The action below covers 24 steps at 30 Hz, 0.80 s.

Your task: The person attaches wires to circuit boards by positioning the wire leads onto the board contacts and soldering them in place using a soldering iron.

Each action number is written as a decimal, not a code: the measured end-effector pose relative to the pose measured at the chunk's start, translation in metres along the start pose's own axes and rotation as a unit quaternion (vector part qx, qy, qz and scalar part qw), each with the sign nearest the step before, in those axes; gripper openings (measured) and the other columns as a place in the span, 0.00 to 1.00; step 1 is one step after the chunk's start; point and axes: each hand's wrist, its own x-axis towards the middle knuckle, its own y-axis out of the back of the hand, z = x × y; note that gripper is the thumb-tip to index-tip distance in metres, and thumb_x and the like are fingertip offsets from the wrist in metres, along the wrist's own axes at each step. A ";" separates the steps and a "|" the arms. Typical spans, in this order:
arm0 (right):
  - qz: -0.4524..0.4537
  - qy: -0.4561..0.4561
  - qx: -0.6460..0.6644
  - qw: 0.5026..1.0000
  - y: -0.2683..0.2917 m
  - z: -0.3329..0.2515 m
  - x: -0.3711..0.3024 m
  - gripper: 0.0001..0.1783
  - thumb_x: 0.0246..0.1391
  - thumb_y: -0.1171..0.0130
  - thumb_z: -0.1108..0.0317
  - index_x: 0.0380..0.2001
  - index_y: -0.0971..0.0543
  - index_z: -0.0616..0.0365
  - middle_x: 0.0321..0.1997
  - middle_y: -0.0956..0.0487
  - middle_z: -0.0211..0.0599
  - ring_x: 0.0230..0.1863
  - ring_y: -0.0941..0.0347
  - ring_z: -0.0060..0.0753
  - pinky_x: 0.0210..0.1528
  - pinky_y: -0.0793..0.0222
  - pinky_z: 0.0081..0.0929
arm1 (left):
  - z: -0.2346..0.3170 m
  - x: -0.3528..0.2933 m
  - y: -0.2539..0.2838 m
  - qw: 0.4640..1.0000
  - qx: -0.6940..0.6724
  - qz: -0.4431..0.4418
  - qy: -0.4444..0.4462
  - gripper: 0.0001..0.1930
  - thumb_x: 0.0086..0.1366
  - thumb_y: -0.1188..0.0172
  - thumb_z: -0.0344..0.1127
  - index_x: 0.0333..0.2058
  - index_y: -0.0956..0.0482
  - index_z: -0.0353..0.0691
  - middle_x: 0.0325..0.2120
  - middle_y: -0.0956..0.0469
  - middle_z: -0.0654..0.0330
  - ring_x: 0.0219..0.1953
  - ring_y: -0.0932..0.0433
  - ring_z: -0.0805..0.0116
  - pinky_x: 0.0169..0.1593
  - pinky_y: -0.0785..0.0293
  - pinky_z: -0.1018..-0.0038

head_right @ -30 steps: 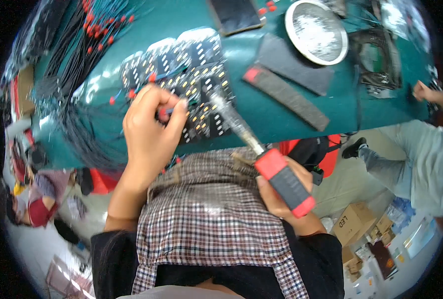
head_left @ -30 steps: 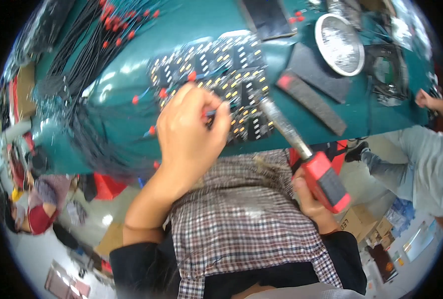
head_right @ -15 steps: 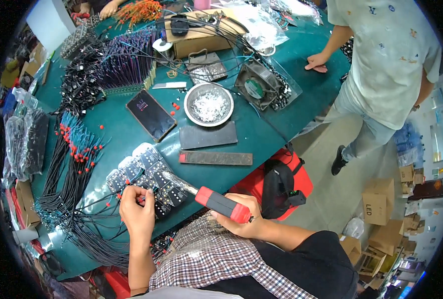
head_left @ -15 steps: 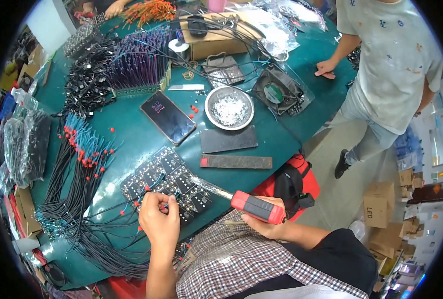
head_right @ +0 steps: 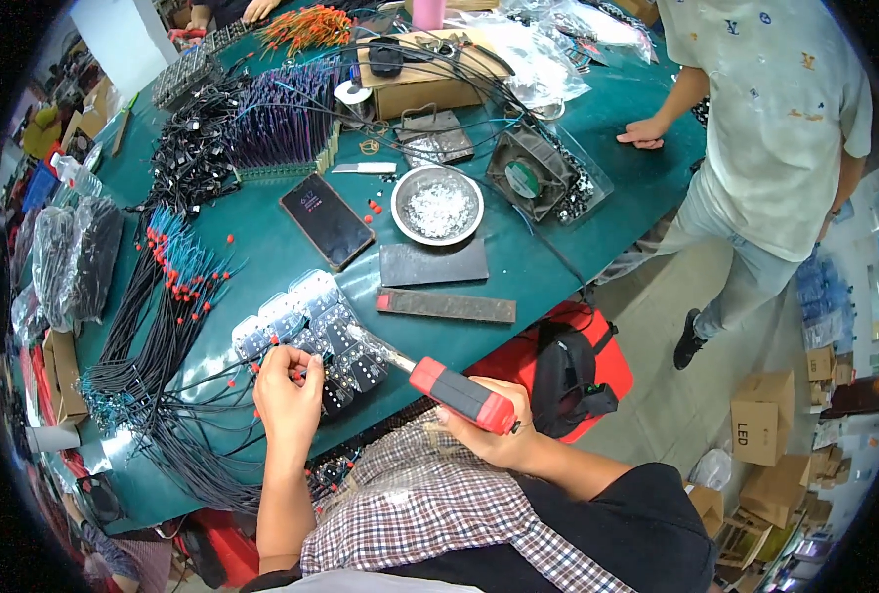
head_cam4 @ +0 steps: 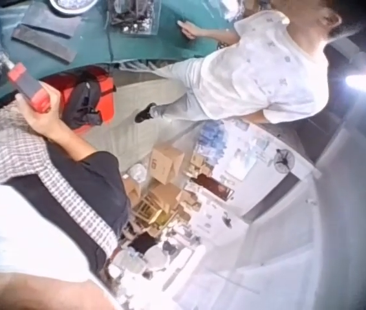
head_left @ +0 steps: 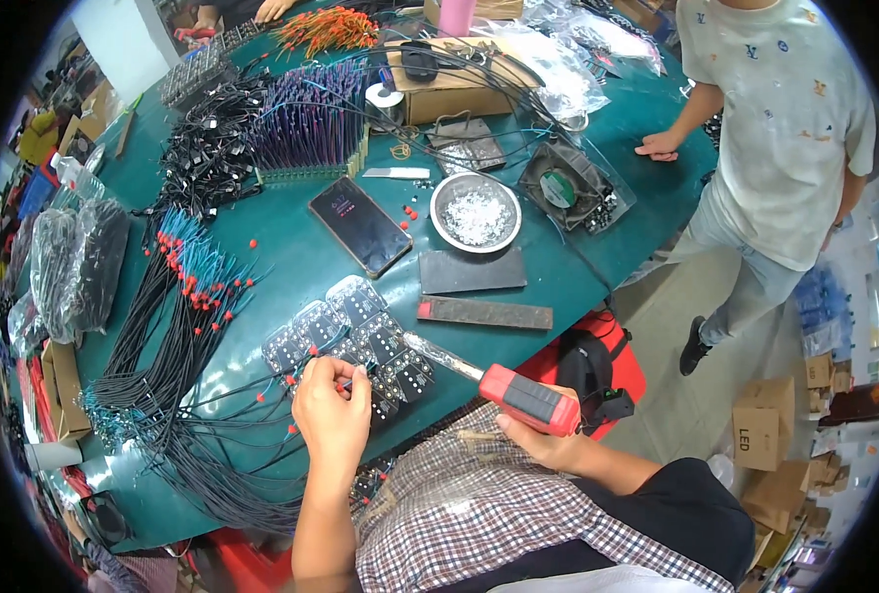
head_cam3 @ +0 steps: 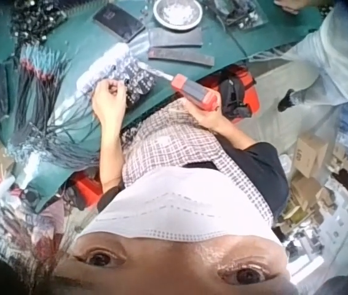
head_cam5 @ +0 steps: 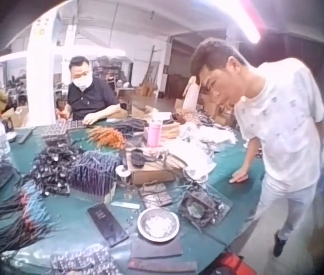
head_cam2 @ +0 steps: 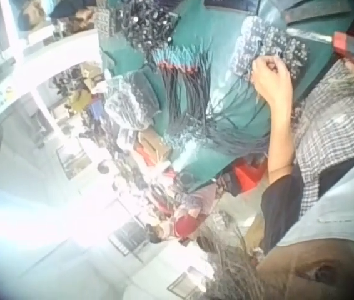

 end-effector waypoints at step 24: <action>-0.059 -0.093 -0.044 0.993 0.003 0.029 -0.026 0.11 0.52 0.31 0.76 0.40 0.17 0.64 0.32 0.17 0.40 0.30 0.19 0.39 0.34 0.25 0.33 | -0.016 0.004 0.000 0.999 0.002 -0.048 0.021 0.09 0.60 0.32 0.36 0.27 0.21 0.39 0.29 0.21 0.56 0.32 0.19 0.55 0.37 0.26 0.60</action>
